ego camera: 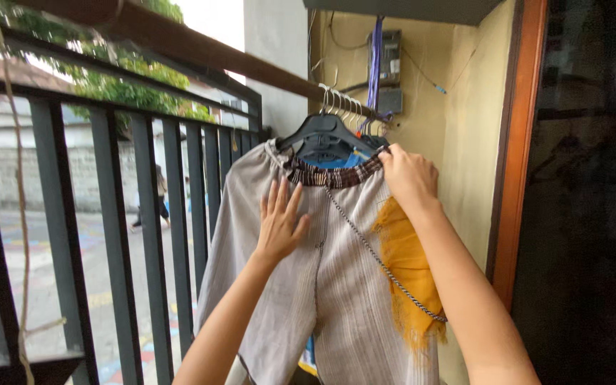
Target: The person takes various clothing items from a green laundry bucket on the floor and hangs them on a clothes rack. They handle a patterned shirt, a blue t-shirt, a pair of shorts, and a maroon t-shirt, placing each on a hanger and arranging them on the rack.
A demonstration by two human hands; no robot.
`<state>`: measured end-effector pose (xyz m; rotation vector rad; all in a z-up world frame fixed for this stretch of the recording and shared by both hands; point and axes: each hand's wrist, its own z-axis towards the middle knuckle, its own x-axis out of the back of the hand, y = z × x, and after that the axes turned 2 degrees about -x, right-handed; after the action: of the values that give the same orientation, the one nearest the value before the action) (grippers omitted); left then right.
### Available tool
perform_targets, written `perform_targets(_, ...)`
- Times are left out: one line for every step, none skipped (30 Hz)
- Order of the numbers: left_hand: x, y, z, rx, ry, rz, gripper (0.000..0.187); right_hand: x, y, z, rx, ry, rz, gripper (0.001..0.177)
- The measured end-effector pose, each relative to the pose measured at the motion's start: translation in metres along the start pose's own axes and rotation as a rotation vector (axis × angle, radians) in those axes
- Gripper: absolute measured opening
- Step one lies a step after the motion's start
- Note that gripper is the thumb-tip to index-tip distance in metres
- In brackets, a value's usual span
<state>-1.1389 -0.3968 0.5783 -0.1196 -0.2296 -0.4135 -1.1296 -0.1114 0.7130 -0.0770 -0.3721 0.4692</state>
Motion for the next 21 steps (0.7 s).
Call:
perform_targets(0.001,-0.001,-0.002,-0.004,0.003,-0.002,0.073,-0.004,-0.002,0.006,-0.012,-0.015,-0.010,0.035)
perform_targets(0.001,-0.002,-0.005,0.004,-0.002,-0.005,0.073,-0.009,-0.003,0.009,0.006,-0.011,-0.003,0.036)
perform_targets(0.000,-0.004,-0.007,0.012,-0.007,-0.008,0.073,-0.014,-0.004,0.009,0.024,-0.007,0.004,0.036)
perform_targets(0.000,-0.007,-0.012,0.027,-0.016,-0.013,0.072,-0.019,-0.005,0.007,0.044,-0.011,0.010,0.037)
perform_targets(-0.001,-0.010,-0.015,0.042,-0.027,-0.010,0.072,-0.023,-0.007,0.004,0.033,-0.021,0.007,0.037)
perform_targets(-0.003,-0.012,-0.020,0.062,-0.038,-0.010,0.071,-0.027,-0.008,0.001,0.024,-0.036,0.001,0.036)
perform_targets(-0.005,-0.014,-0.024,0.081,-0.050,-0.010,0.071,-0.028,-0.009,-0.003,0.016,-0.051,-0.006,0.036)
perform_targets(-0.007,-0.014,-0.028,0.087,-0.049,-0.003,0.071,-0.029,-0.008,-0.009,0.029,-0.023,0.026,0.036)
perform_targets(-0.009,-0.015,-0.030,0.093,-0.048,0.005,0.070,-0.028,-0.006,-0.014,0.041,0.005,0.057,0.035)
perform_targets(-0.011,-0.015,-0.034,0.100,-0.050,0.014,0.070,-0.027,-0.005,-0.018,0.053,0.031,0.090,0.034)
perform_targets(-0.011,-0.015,-0.037,0.100,-0.058,0.015,0.071,-0.026,-0.004,-0.020,0.050,0.020,0.094,0.033)
perform_targets(-0.012,-0.014,-0.039,0.099,-0.066,0.017,0.071,-0.025,-0.004,-0.021,0.045,0.010,0.098,0.033)
perform_targets(-0.012,-0.013,-0.041,0.098,-0.073,0.018,0.072,-0.024,-0.003,-0.022,0.041,0.000,0.103,0.032)
perform_targets(-0.012,-0.010,-0.045,0.088,-0.064,0.023,0.071,-0.024,-0.002,-0.026,0.054,0.011,0.110,0.033)
perform_targets(-0.011,-0.007,-0.046,0.078,-0.056,0.027,0.071,-0.024,0.000,-0.030,0.067,0.023,0.118,0.034)
perform_targets(-0.011,-0.005,-0.046,0.068,-0.043,0.032,0.071,-0.024,0.001,-0.031,0.082,0.038,0.124,0.035)
perform_targets(-0.010,-0.002,-0.046,0.077,-0.045,0.028,0.071,-0.024,0.003,-0.034,0.142,0.094,0.161,0.037)
perform_targets(-0.009,0.002,-0.049,0.089,-0.050,0.024,0.070,-0.025,0.005,-0.041,0.202,0.147,0.200,0.039)
perform_targets(-0.008,0.006,-0.051,0.101,-0.054,0.021,0.070,-0.026,0.007,-0.048,0.261,0.200,0.238,0.041)
perform_targets(-0.006,0.009,-0.053,0.105,-0.051,0.017,0.070,-0.027,0.008,-0.053,0.289,0.221,0.208,0.045)
perform_targets(-0.006,0.014,-0.055,0.109,-0.047,0.014,0.070,-0.027,0.008,-0.058,0.316,0.243,0.178,0.048)
